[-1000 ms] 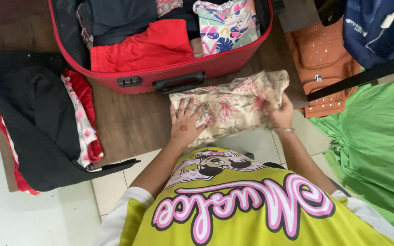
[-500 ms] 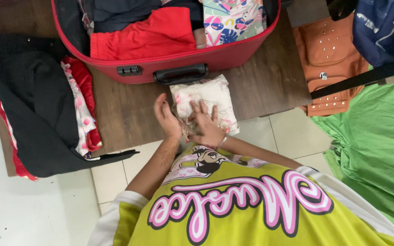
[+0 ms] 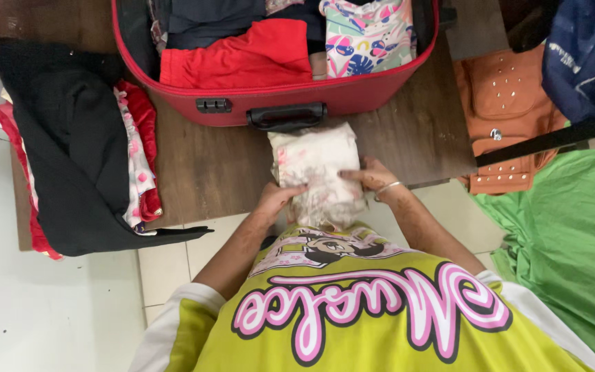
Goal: The person folds a pair of dark pants, a pink patterned top, a floral shirt, a red garment, and other clothes by hand and places each one into a red suitcase.
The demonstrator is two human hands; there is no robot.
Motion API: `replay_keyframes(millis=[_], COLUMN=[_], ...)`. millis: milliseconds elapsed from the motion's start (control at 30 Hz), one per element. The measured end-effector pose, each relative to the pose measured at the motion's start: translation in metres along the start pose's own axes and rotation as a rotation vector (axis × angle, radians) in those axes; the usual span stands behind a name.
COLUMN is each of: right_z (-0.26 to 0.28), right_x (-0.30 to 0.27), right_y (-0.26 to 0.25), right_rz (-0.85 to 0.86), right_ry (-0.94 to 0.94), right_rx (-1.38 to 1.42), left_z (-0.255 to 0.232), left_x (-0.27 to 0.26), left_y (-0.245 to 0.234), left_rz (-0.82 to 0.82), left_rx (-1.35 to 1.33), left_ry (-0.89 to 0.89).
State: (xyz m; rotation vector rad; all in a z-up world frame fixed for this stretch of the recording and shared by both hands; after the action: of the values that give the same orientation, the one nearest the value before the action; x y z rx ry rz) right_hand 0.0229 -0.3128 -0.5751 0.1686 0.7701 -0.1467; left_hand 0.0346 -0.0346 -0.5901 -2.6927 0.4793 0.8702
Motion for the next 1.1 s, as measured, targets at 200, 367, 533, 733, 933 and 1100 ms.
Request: replay_keyframes(millis=[200,367,533,733,933,1100], right_z=[0.063,0.222,0.365,0.436,0.430,0.424], right_x=[-0.082,-0.180,-0.201,-0.079,0.068,0.127], right_y=[0.021,0.037,0.044,0.036,0.005,0.002], right_rz=[0.249,0.341,0.328,0.457,0.115,-0.203], right_ry=[-0.199,-0.584,-0.979,-0.914,-1.021,-1.085], right_rx=[0.020,0.054,0.231,0.431,0.154,-0.520], left_z=[-0.081,-0.228,-0.392,-0.474,-0.459,-0.438], left_x=[-0.074,-0.129,-0.113,-0.001,0.159,0.238], left_y=[-0.036,-0.073,-0.113,-0.104,-0.082,-0.062], left_rz=[-0.011,0.040,0.222,0.194,0.167,0.250], left_rx=[0.216,-0.034,-0.065,0.331,0.475,0.679], left_ry=[0.373,0.504,0.943,1.336,1.243,1.099])
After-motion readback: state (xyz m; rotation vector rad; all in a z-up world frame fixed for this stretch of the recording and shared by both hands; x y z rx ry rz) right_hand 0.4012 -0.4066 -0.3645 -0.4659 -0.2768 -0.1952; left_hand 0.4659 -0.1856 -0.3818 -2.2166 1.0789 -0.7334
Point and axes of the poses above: each hand's wrist, its own x-axis towards the middle knuckle, its own y-axis out of the palm, z = x × y, the point moved 9 cm from there along x, towards the middle knuckle, and after that the axes turned 14 degrees about x, right-handed, at the moved point
